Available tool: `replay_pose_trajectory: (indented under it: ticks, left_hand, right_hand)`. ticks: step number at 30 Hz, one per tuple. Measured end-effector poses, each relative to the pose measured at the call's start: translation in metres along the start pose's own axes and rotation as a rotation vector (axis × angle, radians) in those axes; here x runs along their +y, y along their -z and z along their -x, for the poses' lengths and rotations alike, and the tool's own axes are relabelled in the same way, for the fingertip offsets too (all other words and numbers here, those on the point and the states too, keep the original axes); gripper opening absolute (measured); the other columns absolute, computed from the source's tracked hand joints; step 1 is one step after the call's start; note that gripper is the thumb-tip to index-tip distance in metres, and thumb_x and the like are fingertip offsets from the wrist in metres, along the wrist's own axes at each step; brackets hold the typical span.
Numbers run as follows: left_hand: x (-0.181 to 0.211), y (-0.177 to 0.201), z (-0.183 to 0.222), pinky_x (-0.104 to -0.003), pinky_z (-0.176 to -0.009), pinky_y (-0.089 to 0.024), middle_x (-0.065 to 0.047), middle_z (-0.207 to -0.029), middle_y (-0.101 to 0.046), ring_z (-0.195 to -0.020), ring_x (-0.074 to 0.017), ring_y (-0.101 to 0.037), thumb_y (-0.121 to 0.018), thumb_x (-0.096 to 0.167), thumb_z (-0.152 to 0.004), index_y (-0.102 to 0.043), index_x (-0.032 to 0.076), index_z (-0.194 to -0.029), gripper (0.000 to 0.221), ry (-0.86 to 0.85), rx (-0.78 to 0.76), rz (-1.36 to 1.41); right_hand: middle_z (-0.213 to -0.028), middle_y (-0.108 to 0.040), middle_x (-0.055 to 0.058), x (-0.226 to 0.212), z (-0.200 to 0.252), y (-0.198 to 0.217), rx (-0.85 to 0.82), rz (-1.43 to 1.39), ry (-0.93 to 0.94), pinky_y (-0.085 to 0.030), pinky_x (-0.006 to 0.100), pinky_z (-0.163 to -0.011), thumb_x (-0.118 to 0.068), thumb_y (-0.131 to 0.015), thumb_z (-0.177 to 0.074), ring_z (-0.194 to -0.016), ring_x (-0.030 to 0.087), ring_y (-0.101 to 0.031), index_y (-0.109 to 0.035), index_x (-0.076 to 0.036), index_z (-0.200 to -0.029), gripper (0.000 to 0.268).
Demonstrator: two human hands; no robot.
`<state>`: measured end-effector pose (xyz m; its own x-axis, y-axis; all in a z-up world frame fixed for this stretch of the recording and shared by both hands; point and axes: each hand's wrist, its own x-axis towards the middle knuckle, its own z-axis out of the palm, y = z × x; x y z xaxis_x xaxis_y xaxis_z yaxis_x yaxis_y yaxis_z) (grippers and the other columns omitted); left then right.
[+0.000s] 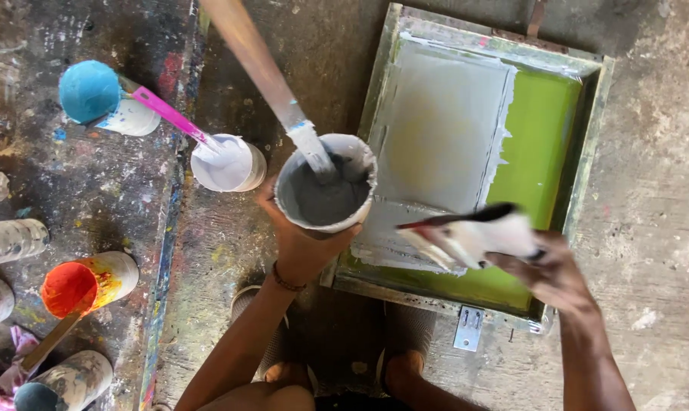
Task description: Preparing ink and applying it to a screen printing frame using a squeegee
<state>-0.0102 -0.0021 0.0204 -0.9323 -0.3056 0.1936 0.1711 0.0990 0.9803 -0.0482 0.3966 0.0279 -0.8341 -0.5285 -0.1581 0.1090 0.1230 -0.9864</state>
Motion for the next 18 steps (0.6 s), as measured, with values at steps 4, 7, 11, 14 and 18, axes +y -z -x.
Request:
replay_pose_trajectory:
  ticks: [4, 7, 11, 14, 18]
  left_hand:
    - [0.002, -0.009, 0.000, -0.044, -0.111, -0.054, -0.025, -0.145, -0.035, -0.136, -0.0354, -0.051, -0.092, 0.016, -0.066, -0.005, 0.006, -0.145, 0.118, 0.001, -0.062, 0.001]
    - [0.006, -0.020, -0.003, -0.045, -0.111, -0.055, -0.026, -0.145, -0.034, -0.135, -0.0362, -0.051, -0.091, 0.018, -0.069, -0.005, 0.007, -0.144, 0.114, -0.052, -0.096, 0.099]
    - [0.021, -0.035, -0.014, -0.047, -0.116, -0.057, -0.026, -0.146, -0.032, -0.138, -0.0383, -0.051, -0.089, 0.018, -0.074, -0.005, 0.006, -0.142, 0.108, -0.175, -0.183, 0.183]
    - [0.035, -0.045, -0.012, -0.046, -0.115, -0.057, -0.029, -0.146, -0.036, -0.136, -0.0389, -0.053, -0.094, 0.011, -0.068, -0.006, 0.003, -0.145, 0.116, -0.211, -0.168, 0.153]
    - [0.055, -0.047, -0.012, -0.050, -0.118, -0.053, -0.027, -0.150, -0.033, -0.139, -0.0378, -0.049, -0.092, 0.011, -0.068, -0.009, 0.003, -0.146, 0.114, -0.194, -0.183, 0.250]
  right_hand:
    - [-0.112, -0.072, 0.002, -0.061, 0.000, -0.018, 0.226, 0.292, 0.361, -0.067, 0.024, -0.085, -0.011, -0.077, -0.083, -0.092, 0.011, -0.073, -0.063, -0.020, -0.114, 0.035]
    - [-0.087, -0.062, -0.003, -0.085, -0.011, -0.033, 0.373, 0.323, 0.499, -0.057, 0.024, -0.081, -0.028, -0.062, -0.099, -0.077, 0.009, -0.056, -0.046, -0.027, -0.092, 0.018]
    - [-0.063, -0.027, -0.016, -0.101, -0.029, -0.053, 0.442, -0.119, 0.687, -0.022, 0.016, -0.050, -0.058, -0.058, -0.103, -0.053, 0.002, -0.015, -0.029, -0.033, -0.071, 0.050]
    - [-0.095, -0.060, -0.007, -0.103, -0.033, -0.075, 0.789, 0.304, 0.721, -0.056, 0.026, -0.087, -0.027, -0.062, -0.111, -0.086, 0.009, -0.056, -0.058, -0.025, -0.103, 0.010]
    - [-0.108, -0.067, -0.008, -0.104, -0.047, -0.089, 0.837, 0.309, 0.805, -0.050, 0.022, -0.088, -0.025, -0.062, -0.115, -0.086, 0.004, -0.052, -0.062, -0.025, -0.106, 0.009]
